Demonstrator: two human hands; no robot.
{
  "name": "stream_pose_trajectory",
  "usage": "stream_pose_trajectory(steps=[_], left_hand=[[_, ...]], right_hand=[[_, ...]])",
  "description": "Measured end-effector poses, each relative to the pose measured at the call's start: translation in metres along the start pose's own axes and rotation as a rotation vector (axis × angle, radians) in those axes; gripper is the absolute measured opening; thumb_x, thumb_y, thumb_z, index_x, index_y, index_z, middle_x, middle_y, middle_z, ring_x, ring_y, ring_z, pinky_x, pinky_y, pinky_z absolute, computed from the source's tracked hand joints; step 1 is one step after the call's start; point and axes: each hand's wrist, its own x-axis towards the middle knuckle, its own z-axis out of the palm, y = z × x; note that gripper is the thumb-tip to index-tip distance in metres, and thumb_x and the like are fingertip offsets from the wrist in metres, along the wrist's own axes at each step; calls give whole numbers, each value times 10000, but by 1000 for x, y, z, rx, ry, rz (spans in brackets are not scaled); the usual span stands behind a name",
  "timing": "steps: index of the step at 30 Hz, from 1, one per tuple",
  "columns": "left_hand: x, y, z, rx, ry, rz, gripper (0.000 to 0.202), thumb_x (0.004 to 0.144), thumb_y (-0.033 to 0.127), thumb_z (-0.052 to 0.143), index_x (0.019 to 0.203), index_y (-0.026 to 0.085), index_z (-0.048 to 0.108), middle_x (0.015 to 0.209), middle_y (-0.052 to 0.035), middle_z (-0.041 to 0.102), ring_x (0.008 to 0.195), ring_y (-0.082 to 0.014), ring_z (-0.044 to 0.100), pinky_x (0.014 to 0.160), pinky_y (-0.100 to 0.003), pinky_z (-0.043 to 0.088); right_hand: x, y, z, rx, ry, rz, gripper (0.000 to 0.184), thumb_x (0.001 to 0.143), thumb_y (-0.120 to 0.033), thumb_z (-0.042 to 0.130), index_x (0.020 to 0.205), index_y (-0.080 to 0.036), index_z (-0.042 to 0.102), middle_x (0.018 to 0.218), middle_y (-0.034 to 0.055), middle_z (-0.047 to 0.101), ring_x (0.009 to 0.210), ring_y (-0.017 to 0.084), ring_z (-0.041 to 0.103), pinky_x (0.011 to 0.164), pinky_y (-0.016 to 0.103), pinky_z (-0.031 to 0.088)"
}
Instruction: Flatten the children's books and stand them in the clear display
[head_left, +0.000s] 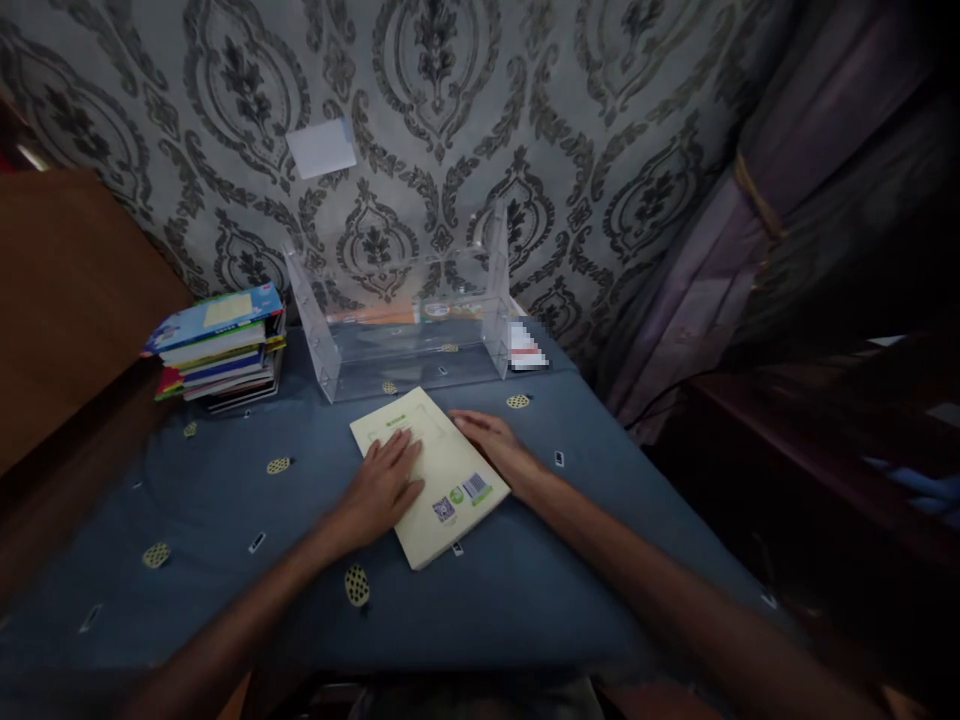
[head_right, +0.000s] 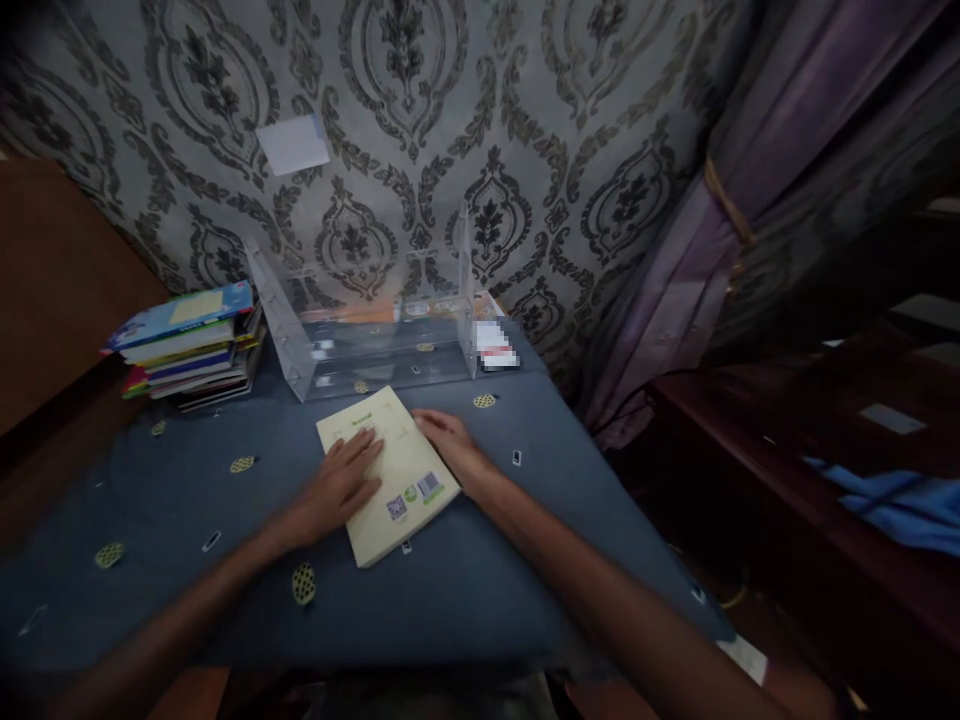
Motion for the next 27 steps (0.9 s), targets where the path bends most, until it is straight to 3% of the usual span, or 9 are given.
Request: stream_pose_trajectory(steps=[3,7,11,15,17,20,27], left_hand=[[-3,-3,17,114,41,42,555,1049,408,325,1535,142,346,1637,-153,271,1540,-265,182,1246,-535,177],[5,-11,11,123,30,130,540,1068,444,256,1555,215,304,1648,-97,263,1543,-217,173,1261,-500,156],[23,-27,1,75,-18,228,516,1072,445,245,1541,248,333,1641,-65,292,1539,-192,195,1260,-486,177],[32,-39,5,66,76,243,498,1068,425,277,1496,203,405,1598,-97,382,1517,-194,271,1252,-485,214],[33,-44,10,89,153,208,485,1061,409,308,1467,180,440,1572,-121,422,1502,-216,312,1243,-498,239],[31,-50,15,135,257,104,468,1046,397,343,1427,161,478,1546,-155,452,1481,-265,353,1213,-523,299],[27,-64,19,75,407,-11,539,1005,306,364,1499,97,305,1487,-220,492,1443,-305,409,1163,-509,384]], right_hand=[[-9,9,-6,73,-46,32,445,763,-334,700,1177,-175,669,1057,87,758,923,244,718,817,393,583],[-25,18,5,-33,97,-75,384,817,-287,591,1184,-200,665,1054,72,745,921,218,703,821,374,581],[-42,22,15,-423,205,-245,351,893,-244,469,1171,-206,681,1067,100,686,978,241,668,891,423,567],[-56,18,20,-847,196,-383,369,904,-201,455,1201,-177,672,1320,181,570,1212,316,572,1001,523,508],[-56,14,21,-1013,151,-422,381,929,-206,449,1248,-158,650,1412,198,529,1320,346,494,1048,559,467],[-44,7,26,-1161,-17,-476,414,974,-211,412,1338,-132,593,1442,186,547,1411,321,428,1142,556,385],[14,-11,61,-1190,-405,-500,473,1008,-172,344,1455,-93,480,1534,173,467,1487,238,340,1224,490,287]])
